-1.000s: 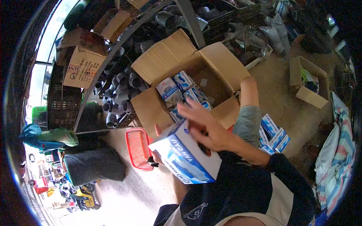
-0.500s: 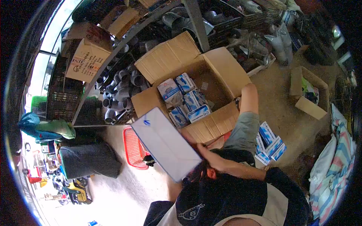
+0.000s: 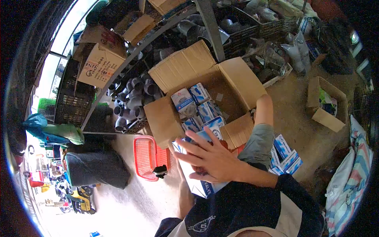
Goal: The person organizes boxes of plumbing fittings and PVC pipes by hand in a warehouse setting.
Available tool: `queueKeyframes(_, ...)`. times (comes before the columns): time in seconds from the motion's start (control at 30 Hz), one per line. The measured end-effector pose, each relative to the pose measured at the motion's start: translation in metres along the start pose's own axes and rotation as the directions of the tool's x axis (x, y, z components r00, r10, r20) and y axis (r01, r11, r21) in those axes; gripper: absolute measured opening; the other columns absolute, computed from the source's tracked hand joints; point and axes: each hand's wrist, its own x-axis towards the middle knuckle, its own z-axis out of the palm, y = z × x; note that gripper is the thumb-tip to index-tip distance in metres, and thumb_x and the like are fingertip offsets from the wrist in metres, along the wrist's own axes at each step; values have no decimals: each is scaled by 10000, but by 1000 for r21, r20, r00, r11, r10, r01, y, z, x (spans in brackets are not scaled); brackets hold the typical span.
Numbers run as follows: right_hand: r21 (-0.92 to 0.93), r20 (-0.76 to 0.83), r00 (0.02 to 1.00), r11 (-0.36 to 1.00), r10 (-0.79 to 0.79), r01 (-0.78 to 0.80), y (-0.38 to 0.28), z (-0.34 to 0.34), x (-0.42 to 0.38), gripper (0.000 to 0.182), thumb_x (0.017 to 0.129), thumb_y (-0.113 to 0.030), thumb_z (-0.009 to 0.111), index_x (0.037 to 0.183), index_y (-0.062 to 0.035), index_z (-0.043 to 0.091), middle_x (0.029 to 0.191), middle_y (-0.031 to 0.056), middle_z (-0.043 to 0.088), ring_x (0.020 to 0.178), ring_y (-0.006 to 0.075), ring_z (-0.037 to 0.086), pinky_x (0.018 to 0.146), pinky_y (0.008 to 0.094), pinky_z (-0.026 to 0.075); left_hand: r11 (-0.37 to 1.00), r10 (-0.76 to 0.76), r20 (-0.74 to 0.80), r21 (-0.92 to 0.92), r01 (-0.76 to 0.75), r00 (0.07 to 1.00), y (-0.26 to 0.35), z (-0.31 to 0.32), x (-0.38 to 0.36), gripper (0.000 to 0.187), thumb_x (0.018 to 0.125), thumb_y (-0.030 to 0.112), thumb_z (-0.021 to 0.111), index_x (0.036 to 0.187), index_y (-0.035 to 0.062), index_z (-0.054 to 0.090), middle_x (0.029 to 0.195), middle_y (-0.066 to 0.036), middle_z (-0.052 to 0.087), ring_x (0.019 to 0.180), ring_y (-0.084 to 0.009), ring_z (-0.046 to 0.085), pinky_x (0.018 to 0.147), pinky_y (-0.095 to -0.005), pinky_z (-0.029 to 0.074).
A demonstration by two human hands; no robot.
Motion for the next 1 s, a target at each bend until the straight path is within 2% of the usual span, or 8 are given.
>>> queueKeyframes(0.2, -40, 34, 957, 956, -288, 289, 4, 3, 33, 612, 914, -503, 555, 1459, -258, 425, 1530, 36, 376, 1445, 257, 287, 1149, 638, 112, 1000, -10, 20, 1, 10, 1000, 8, -22, 0, 827, 908, 628, 446, 1505, 77, 290, 1421, -151, 466, 1251, -301, 505, 1036, -445, 438)
queueKeyframes(0.33, -89, -60, 998, 995, 31, -36, 22, 11, 48, 668, 911, -408, 579, 1510, -210, 359, 1568, 50, 330, 1449, 292, 285, 1167, 547, 178, 999, 23, -2, -33, -23, 1000, -5, -42, -22, 814, 909, 628, 435, 1494, 76, 312, 1414, -148, 473, 1253, -301, 502, 1032, -448, 440)
queueKeyframes(0.37, -95, -80, 992, 990, 95, -102, 34, 13, 46, 670, 930, -382, 557, 1510, -124, 340, 1570, 92, 316, 1447, 311, 286, 1173, 517, 183, 997, 50, -6, -54, -50, 999, -7, -41, -23, 811, 909, 628, 432, 1492, 76, 317, 1412, -147, 474, 1253, -301, 501, 1031, -448, 441)
queueKeyframes(0.47, 82, -147, 956, 966, 255, -245, 41, 30, 34, 678, 937, -378, 547, 1509, -86, 327, 1570, 115, 309, 1455, 308, 269, 1176, 516, 166, 974, 74, -126, -205, -99, 989, -5, -8, -20, 759, 926, 605, 393, 1461, 68, 363, 1416, -165, 463, 1240, -324, 505, 1039, -466, 431)
queueKeyframes(0.57, -148, -73, 986, 976, 153, -162, 26, 24, 28, 720, 933, -446, 536, 1491, -41, 329, 1534, 153, 353, 1438, 333, 282, 1157, 522, 185, 982, 104, -107, -145, -119, 989, -9, 5, -13, 767, 924, 614, 389, 1466, 73, 358, 1419, -167, 461, 1251, -330, 496, 1046, -464, 425)
queueKeyframes(0.67, -146, 54, 999, 989, 5, 3, 1, 9, 36, 753, 918, -468, 547, 1492, -36, 324, 1541, 160, 339, 1439, 319, 284, 1163, 499, 192, 989, 65, -59, -126, -72, 996, -12, 6, -6, 772, 921, 619, 389, 1468, 75, 356, 1424, -167, 456, 1258, -331, 490, 1052, -466, 420)
queueKeyframes(0.83, 45, 256, 903, 937, -345, 346, -11, -2, 25, 676, 888, -487, 573, 1437, -110, 456, 1522, 88, 394, 1433, 266, 310, 1174, 489, 188, 993, 22, 4, -120, -21, 1000, -15, 16, 6, 781, 916, 627, 389, 1471, 79, 351, 1433, -166, 447, 1270, -333, 480, 1061, -471, 412)
queueKeyframes(1.0, -184, 89, 991, 976, -98, 113, 27, -25, 44, 606, 879, -380, 612, 1446, -234, 458, 1521, 39, 403, 1437, 275, 301, 1164, 571, 155, 992, 9, 27, -123, -5, 1000, -32, 33, 8, 790, 911, 635, 389, 1474, 83, 347, 1442, -166, 438, 1283, -335, 469, 1070, -475, 403)
